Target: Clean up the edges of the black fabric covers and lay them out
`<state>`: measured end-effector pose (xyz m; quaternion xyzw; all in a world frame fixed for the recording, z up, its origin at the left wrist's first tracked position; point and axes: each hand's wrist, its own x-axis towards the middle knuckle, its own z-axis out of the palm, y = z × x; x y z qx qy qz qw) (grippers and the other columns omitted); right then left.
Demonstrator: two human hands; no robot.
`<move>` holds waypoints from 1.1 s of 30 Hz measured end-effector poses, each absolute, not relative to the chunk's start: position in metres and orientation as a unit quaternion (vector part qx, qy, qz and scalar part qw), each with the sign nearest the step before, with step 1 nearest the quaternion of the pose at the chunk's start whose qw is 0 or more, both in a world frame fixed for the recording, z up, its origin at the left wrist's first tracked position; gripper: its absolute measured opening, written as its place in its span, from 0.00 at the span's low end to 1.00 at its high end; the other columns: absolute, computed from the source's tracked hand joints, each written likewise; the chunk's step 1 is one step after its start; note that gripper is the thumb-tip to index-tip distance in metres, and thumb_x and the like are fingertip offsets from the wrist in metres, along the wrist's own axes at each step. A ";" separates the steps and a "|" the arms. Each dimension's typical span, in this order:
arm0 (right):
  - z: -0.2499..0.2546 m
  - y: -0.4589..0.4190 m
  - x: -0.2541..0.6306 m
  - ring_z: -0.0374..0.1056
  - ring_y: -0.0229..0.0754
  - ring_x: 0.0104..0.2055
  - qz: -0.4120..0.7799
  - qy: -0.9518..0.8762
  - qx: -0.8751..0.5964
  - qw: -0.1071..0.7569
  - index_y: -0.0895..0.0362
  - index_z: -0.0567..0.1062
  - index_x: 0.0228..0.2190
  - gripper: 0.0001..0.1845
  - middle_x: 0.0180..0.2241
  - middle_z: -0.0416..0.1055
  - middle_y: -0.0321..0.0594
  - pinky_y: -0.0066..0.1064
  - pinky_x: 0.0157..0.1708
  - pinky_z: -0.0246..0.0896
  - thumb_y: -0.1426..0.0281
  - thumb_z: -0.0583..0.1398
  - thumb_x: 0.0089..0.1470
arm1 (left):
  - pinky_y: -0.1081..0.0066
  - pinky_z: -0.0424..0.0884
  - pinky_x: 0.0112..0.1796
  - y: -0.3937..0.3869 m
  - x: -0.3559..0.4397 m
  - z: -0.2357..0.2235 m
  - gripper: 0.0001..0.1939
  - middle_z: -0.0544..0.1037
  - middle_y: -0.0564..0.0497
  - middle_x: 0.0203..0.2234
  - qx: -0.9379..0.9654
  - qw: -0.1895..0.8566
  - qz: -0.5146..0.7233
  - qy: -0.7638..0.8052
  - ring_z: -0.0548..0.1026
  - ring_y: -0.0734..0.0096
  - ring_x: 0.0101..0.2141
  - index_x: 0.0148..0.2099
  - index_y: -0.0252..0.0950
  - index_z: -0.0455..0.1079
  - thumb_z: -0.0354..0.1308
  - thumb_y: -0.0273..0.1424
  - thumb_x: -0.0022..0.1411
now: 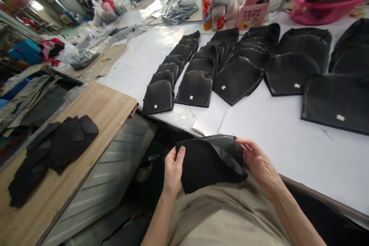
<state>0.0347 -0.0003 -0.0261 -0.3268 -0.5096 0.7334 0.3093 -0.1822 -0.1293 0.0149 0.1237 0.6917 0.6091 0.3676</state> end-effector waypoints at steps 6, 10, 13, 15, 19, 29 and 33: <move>-0.023 -0.002 0.041 0.48 0.64 0.69 0.615 -0.682 -0.292 0.267 0.49 0.69 0.51 0.50 0.69 0.46 0.52 0.52 0.61 0.56 0.37 0.68 0.30 | 0.71 0.72 0.40 -0.132 -0.182 0.014 0.18 0.82 0.47 0.36 0.178 0.316 0.577 0.731 0.79 0.60 0.39 0.44 0.34 0.78 0.61 0.44 0.62; -0.018 -0.011 0.031 0.49 0.57 0.69 0.522 -0.720 -0.351 0.291 0.50 0.70 0.44 0.23 0.67 0.50 0.47 0.50 0.62 0.53 0.58 0.69 0.49 | 0.71 0.72 0.40 -0.134 -0.183 0.011 0.18 0.82 0.48 0.35 0.179 0.324 0.570 0.734 0.78 0.60 0.38 0.44 0.34 0.77 0.60 0.45 0.63; -0.017 -0.013 0.026 0.62 0.52 0.60 0.549 -0.655 -0.393 0.339 0.53 0.70 0.34 0.09 0.60 0.62 0.46 0.43 0.55 0.59 0.62 0.63 0.57 | 0.71 0.72 0.39 -0.136 -0.184 0.007 0.18 0.82 0.48 0.35 0.168 0.326 0.579 0.729 0.78 0.62 0.38 0.44 0.35 0.76 0.60 0.44 0.63; -0.016 -0.013 0.023 0.67 0.49 0.53 0.595 -0.596 -0.413 0.346 0.54 0.70 0.29 0.12 0.54 0.68 0.44 0.37 0.49 0.62 0.61 0.62 0.58 | 0.71 0.72 0.40 -0.137 -0.183 0.005 0.18 0.82 0.48 0.35 0.155 0.327 0.588 0.723 0.78 0.61 0.39 0.42 0.34 0.76 0.61 0.45 0.62; -0.011 -0.013 0.021 0.68 0.43 0.40 0.686 -0.467 -0.433 0.352 0.55 0.68 0.27 0.15 0.42 0.73 0.39 0.29 0.37 0.64 0.58 0.64 0.57 | 0.68 0.73 0.42 -0.137 -0.180 0.001 0.19 0.82 0.47 0.34 0.135 0.337 0.605 0.709 0.79 0.58 0.40 0.41 0.34 0.76 0.64 0.45 0.58; -0.015 -0.014 0.020 0.63 0.36 0.34 0.750 -0.358 -0.402 0.384 0.54 0.69 0.30 0.13 0.37 0.70 0.36 0.25 0.33 0.60 0.62 0.67 0.54 | 0.69 0.74 0.40 -0.145 -0.182 -0.006 0.18 0.82 0.46 0.34 0.129 0.342 0.622 0.693 0.80 0.61 0.37 0.41 0.33 0.76 0.64 0.43 0.59; -0.011 -0.014 0.020 0.64 0.37 0.34 0.742 -0.366 -0.410 0.383 0.54 0.71 0.31 0.13 0.36 0.71 0.36 0.26 0.34 0.59 0.61 0.68 0.53 | 0.71 0.74 0.39 -0.146 -0.183 -0.008 0.17 0.82 0.48 0.32 0.126 0.335 0.623 0.695 0.79 0.64 0.35 0.38 0.33 0.75 0.64 0.44 0.59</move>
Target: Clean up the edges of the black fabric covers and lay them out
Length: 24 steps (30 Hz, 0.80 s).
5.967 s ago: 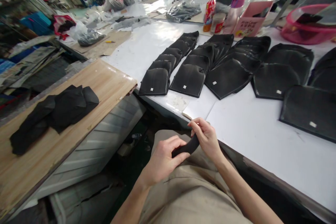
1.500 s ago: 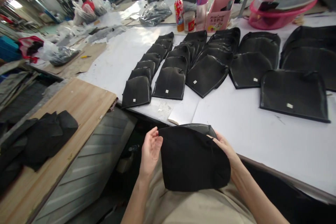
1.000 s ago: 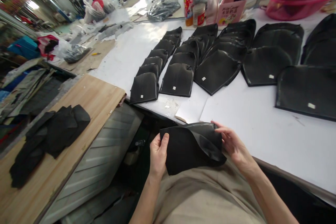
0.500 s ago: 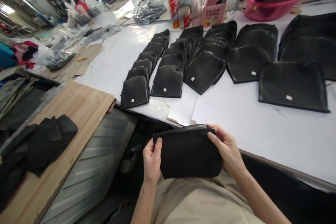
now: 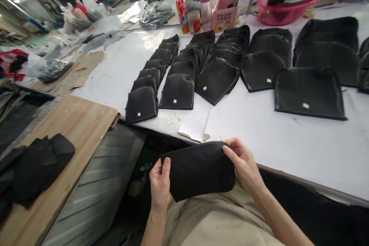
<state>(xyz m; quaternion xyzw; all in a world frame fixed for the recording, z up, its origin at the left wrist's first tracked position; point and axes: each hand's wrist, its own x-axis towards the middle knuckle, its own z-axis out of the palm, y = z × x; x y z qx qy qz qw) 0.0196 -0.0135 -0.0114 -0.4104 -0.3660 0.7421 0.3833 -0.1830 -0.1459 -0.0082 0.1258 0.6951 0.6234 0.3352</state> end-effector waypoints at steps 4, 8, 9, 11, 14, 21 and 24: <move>-0.009 -0.013 0.019 0.64 0.38 0.35 0.726 -0.391 -0.420 0.380 0.54 0.72 0.31 0.13 0.33 0.71 0.36 0.26 0.35 0.59 0.60 0.67 0.54 | 0.73 0.73 0.35 -0.147 -0.184 -0.008 0.17 0.79 0.50 0.27 0.125 0.336 0.624 0.695 0.77 0.68 0.31 0.34 0.33 0.74 0.64 0.44 0.59; -0.010 -0.014 0.020 0.64 0.38 0.37 0.726 -0.397 -0.410 0.385 0.54 0.72 0.31 0.11 0.36 0.71 0.35 0.26 0.38 0.58 0.61 0.66 0.55 | 0.77 0.68 0.27 -0.150 -0.185 -0.010 0.19 0.73 0.55 0.21 0.108 0.330 0.630 0.694 0.70 0.75 0.23 0.30 0.34 0.71 0.64 0.46 0.58; -0.011 -0.014 0.020 0.64 0.37 0.38 0.722 -0.399 -0.408 0.391 0.54 0.72 0.31 0.11 0.36 0.71 0.35 0.26 0.39 0.58 0.62 0.66 0.55 | 0.77 0.66 0.25 -0.151 -0.185 -0.011 0.20 0.72 0.55 0.20 0.102 0.328 0.633 0.693 0.68 0.76 0.22 0.29 0.34 0.70 0.64 0.46 0.58; -0.011 -0.015 0.020 0.63 0.37 0.37 0.713 -0.403 -0.410 0.402 0.54 0.72 0.32 0.11 0.35 0.70 0.34 0.26 0.38 0.58 0.62 0.66 0.56 | 0.77 0.65 0.24 -0.153 -0.185 -0.012 0.20 0.70 0.56 0.19 0.090 0.334 0.636 0.690 0.66 0.77 0.21 0.28 0.34 0.69 0.64 0.46 0.58; -0.011 -0.016 0.019 0.63 0.37 0.36 0.704 -0.414 -0.414 0.402 0.53 0.72 0.32 0.10 0.34 0.69 0.34 0.26 0.36 0.58 0.62 0.65 0.57 | 0.76 0.67 0.28 -0.154 -0.185 -0.014 0.20 0.71 0.55 0.21 0.094 0.334 0.631 0.694 0.68 0.75 0.24 0.27 0.34 0.68 0.63 0.46 0.59; -0.004 -0.014 0.019 0.66 0.40 0.40 0.660 -0.473 -0.425 0.400 0.54 0.70 0.30 0.12 0.37 0.71 0.38 0.28 0.41 0.61 0.61 0.64 0.57 | 0.77 0.66 0.27 -0.153 -0.186 -0.016 0.17 0.70 0.55 0.23 0.134 0.311 0.617 0.710 0.67 0.75 0.24 0.31 0.34 0.69 0.63 0.44 0.60; -0.002 -0.016 0.018 0.67 0.40 0.39 0.653 -0.476 -0.433 0.399 0.54 0.70 0.31 0.12 0.37 0.71 0.38 0.29 0.41 0.62 0.60 0.63 0.58 | 0.77 0.66 0.28 -0.150 -0.184 -0.013 0.16 0.71 0.55 0.25 0.148 0.302 0.610 0.717 0.68 0.74 0.26 0.33 0.34 0.69 0.62 0.44 0.60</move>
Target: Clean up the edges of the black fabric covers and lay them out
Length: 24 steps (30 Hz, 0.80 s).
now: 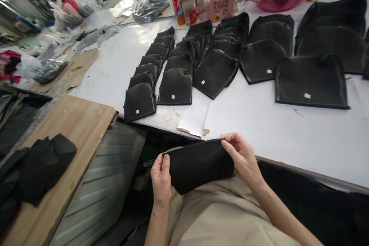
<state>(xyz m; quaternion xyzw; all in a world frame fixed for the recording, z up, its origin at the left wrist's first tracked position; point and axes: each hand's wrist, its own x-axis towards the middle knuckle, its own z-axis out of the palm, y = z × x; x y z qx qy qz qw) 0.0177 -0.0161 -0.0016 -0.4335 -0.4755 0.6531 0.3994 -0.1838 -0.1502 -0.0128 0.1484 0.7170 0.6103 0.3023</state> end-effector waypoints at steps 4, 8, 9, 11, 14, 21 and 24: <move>-0.001 -0.020 0.016 0.67 0.40 0.40 0.642 -0.483 -0.436 0.406 0.54 0.70 0.30 0.11 0.37 0.71 0.39 0.29 0.41 0.62 0.61 0.63 0.58 | 0.73 0.70 0.35 -0.148 -0.182 -0.011 0.16 0.75 0.52 0.29 0.163 0.285 0.597 0.731 0.73 0.69 0.32 0.39 0.35 0.73 0.59 0.44 0.63; 0.000 -0.021 0.015 0.68 0.40 0.40 0.633 -0.491 -0.426 0.421 0.54 0.69 0.30 0.10 0.36 0.71 0.38 0.29 0.41 0.62 0.64 0.63 0.59 | 0.69 0.70 0.40 -0.148 -0.187 -0.014 0.16 0.78 0.49 0.34 0.210 0.251 0.550 0.768 0.75 0.64 0.37 0.42 0.36 0.74 0.55 0.43 0.66; 0.001 -0.021 0.015 0.68 0.40 0.40 0.631 -0.496 -0.422 0.421 0.54 0.69 0.30 0.10 0.36 0.71 0.38 0.30 0.41 0.63 0.64 0.62 0.59 | 0.69 0.70 0.42 -0.149 -0.190 -0.015 0.16 0.78 0.48 0.36 0.232 0.240 0.526 0.782 0.75 0.64 0.39 0.43 0.36 0.74 0.53 0.43 0.67; 0.005 -0.022 0.016 0.68 0.41 0.41 0.627 -0.515 -0.411 0.415 0.54 0.68 0.30 0.09 0.36 0.71 0.39 0.30 0.41 0.63 0.65 0.62 0.59 | 0.67 0.70 0.46 -0.150 -0.196 -0.016 0.16 0.79 0.47 0.40 0.287 0.218 0.466 0.808 0.76 0.62 0.43 0.46 0.37 0.74 0.51 0.41 0.69; 0.012 -0.023 0.018 0.69 0.42 0.43 0.610 -0.562 -0.388 0.402 0.53 0.67 0.30 0.08 0.36 0.72 0.39 0.32 0.44 0.62 0.67 0.61 0.61 | 0.63 0.70 0.49 -0.148 -0.202 -0.014 0.16 0.78 0.44 0.46 0.388 0.167 0.381 0.822 0.76 0.60 0.46 0.51 0.38 0.73 0.48 0.38 0.70; 0.025 -0.027 0.010 0.69 0.41 0.38 0.574 -0.656 -0.332 0.360 0.53 0.67 0.32 0.06 0.36 0.73 0.39 0.32 0.39 0.65 0.71 0.61 0.60 | 0.62 0.67 0.49 -0.121 -0.171 0.012 0.13 0.78 0.42 0.43 0.607 0.166 0.353 0.692 0.74 0.57 0.46 0.50 0.38 0.75 0.54 0.34 0.67; 0.027 -0.028 0.009 0.70 0.41 0.37 0.568 -0.666 -0.325 0.359 0.53 0.68 0.31 0.06 0.35 0.73 0.39 0.32 0.38 0.65 0.72 0.61 0.60 | 0.70 0.66 0.35 -0.109 -0.156 0.020 0.09 0.75 0.48 0.27 0.594 0.228 0.393 0.664 0.72 0.66 0.29 0.37 0.38 0.77 0.56 0.33 0.66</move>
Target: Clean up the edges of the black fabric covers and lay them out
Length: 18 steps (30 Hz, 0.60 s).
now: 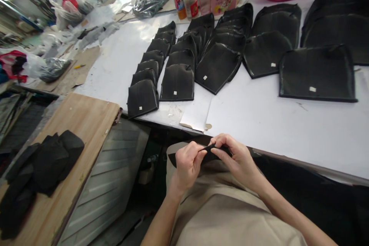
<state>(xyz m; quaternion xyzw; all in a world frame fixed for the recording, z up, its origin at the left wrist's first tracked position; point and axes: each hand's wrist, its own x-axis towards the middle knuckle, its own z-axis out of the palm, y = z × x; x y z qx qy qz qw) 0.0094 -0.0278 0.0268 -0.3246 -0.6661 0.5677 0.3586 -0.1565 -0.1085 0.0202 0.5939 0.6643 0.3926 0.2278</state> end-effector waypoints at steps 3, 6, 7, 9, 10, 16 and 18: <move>0.028 -0.029 0.012 0.70 0.41 0.37 0.563 -0.666 -0.324 0.368 0.53 0.69 0.31 0.06 0.35 0.73 0.38 0.31 0.39 0.66 0.72 0.61 0.59 | 0.72 0.63 0.32 -0.103 -0.153 0.022 0.14 0.73 0.51 0.23 0.574 0.274 0.414 0.652 0.69 0.69 0.26 0.32 0.37 0.75 0.53 0.34 0.68; 0.027 -0.030 0.014 0.71 0.41 0.37 0.563 -0.658 -0.325 0.379 0.53 0.70 0.30 0.07 0.34 0.73 0.37 0.31 0.38 0.66 0.72 0.64 0.57 | 0.72 0.64 0.33 -0.103 -0.156 0.024 0.15 0.75 0.51 0.25 0.543 0.315 0.418 0.656 0.72 0.69 0.28 0.34 0.36 0.75 0.51 0.35 0.70; 0.026 -0.031 0.015 0.71 0.41 0.36 0.563 -0.655 -0.327 0.383 0.53 0.70 0.28 0.09 0.32 0.73 0.37 0.31 0.38 0.66 0.71 0.66 0.56 | 0.73 0.64 0.33 -0.104 -0.157 0.025 0.15 0.76 0.51 0.25 0.534 0.326 0.417 0.660 0.72 0.69 0.29 0.35 0.36 0.75 0.51 0.35 0.70; 0.023 -0.032 0.014 0.71 0.40 0.34 0.558 -0.651 -0.335 0.391 0.53 0.70 0.27 0.11 0.30 0.73 0.36 0.30 0.37 0.66 0.70 0.68 0.54 | 0.73 0.63 0.33 -0.104 -0.158 0.030 0.14 0.76 0.51 0.27 0.523 0.342 0.413 0.663 0.72 0.70 0.29 0.36 0.36 0.75 0.52 0.35 0.69; 0.022 -0.033 0.014 0.71 0.40 0.34 0.553 -0.651 -0.340 0.393 0.53 0.70 0.26 0.11 0.30 0.72 0.36 0.30 0.36 0.67 0.69 0.68 0.54 | 0.74 0.63 0.33 -0.103 -0.157 0.033 0.13 0.76 0.51 0.27 0.523 0.350 0.410 0.660 0.72 0.70 0.29 0.36 0.36 0.75 0.53 0.35 0.69; 0.023 -0.032 0.014 0.71 0.40 0.33 0.504 -0.691 -0.311 0.413 0.53 0.70 0.27 0.11 0.31 0.72 0.37 0.30 0.33 0.68 0.69 0.67 0.55 | 0.75 0.60 0.30 -0.094 -0.146 0.050 0.15 0.67 0.54 0.24 0.488 0.392 0.422 0.656 0.64 0.73 0.27 0.31 0.35 0.70 0.55 0.39 0.67; 0.024 -0.031 0.014 0.71 0.40 0.33 0.481 -0.714 -0.293 0.417 0.53 0.70 0.27 0.10 0.33 0.73 0.40 0.30 0.33 0.68 0.69 0.66 0.56 | 0.75 0.57 0.27 -0.091 -0.143 0.049 0.19 0.62 0.56 0.22 0.434 0.421 0.431 0.669 0.60 0.75 0.25 0.28 0.35 0.66 0.55 0.42 0.66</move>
